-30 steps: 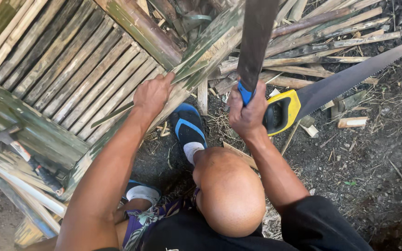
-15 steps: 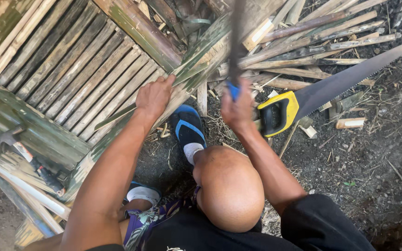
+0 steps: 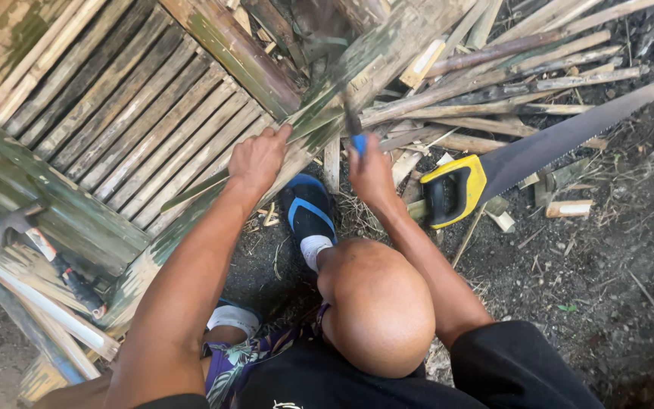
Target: The person assembles a bamboo structure by cutting bamboo strips to size with a hand saw and hammering them into place. They repeatedly measure, cut, and secure the strips to form a slatted panel.
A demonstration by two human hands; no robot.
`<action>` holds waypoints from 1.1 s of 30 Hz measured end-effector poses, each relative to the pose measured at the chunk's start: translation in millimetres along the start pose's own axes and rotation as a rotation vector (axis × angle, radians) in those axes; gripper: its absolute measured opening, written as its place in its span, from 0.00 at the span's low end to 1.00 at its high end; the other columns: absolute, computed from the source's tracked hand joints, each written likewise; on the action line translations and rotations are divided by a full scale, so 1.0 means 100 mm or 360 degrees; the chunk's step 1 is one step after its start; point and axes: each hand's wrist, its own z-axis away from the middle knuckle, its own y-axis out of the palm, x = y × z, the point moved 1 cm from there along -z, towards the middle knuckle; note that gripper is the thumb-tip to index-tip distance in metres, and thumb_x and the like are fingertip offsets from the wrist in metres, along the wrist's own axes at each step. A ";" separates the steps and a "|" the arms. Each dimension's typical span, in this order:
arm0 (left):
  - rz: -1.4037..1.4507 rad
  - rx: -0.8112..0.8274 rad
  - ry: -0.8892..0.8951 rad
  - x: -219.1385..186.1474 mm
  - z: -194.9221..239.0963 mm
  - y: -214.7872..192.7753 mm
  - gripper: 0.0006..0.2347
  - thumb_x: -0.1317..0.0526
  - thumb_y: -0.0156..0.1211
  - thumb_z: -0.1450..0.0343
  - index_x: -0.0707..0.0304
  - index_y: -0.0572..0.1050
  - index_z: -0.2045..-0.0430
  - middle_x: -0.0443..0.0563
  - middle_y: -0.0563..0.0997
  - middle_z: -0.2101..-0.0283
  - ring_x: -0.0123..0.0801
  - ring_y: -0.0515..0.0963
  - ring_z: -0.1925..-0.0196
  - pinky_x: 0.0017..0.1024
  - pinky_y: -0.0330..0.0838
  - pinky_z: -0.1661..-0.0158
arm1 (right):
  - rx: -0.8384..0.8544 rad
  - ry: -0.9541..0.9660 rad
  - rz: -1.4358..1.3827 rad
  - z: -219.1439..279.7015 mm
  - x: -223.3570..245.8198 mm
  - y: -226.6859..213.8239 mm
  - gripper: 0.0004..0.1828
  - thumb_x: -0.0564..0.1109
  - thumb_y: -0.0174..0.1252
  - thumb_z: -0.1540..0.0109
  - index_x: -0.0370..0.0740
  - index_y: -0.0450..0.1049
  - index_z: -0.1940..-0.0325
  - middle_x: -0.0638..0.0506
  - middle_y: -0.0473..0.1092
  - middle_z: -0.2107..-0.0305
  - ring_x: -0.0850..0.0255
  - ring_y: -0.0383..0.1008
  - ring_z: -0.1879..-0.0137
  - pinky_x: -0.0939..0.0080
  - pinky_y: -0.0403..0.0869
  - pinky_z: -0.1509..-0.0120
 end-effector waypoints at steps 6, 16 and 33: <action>-0.0492 -0.0362 0.0292 0.19 0.13 0.06 0.20 0.58 0.48 0.24 0.48 0.66 0.35 0.55 0.75 0.53 0.44 0.76 0.53 0.45 0.70 0.55 | 0.0604 0.0592 -0.0265 -0.28 -0.07 -0.22 0.16 0.52 0.49 0.32 0.38 0.64 0.49 0.43 0.73 0.77 0.44 0.79 0.71 0.42 0.77 0.67; -0.0859 -0.0818 0.0543 0.97 1.27 -1.25 0.27 0.61 0.55 0.25 0.44 0.61 0.26 0.45 0.73 0.44 0.36 0.71 0.42 0.41 0.60 0.38 | 0.1095 -0.1182 0.0310 -0.72 2.13 0.05 0.26 0.49 0.60 0.32 0.36 0.64 0.34 0.32 0.75 0.55 0.37 0.77 0.51 0.42 0.74 0.48; 0.1178 0.0323 -0.1432 1.83 5.47 2.35 0.13 0.53 0.49 0.25 0.58 0.77 0.54 0.66 0.84 0.54 0.58 0.84 0.52 0.50 0.76 0.49 | 0.0554 -0.0899 0.0155 0.91 1.79 3.92 0.34 0.38 0.65 0.39 0.45 0.63 0.29 0.41 0.70 0.54 0.45 0.74 0.49 0.48 0.75 0.45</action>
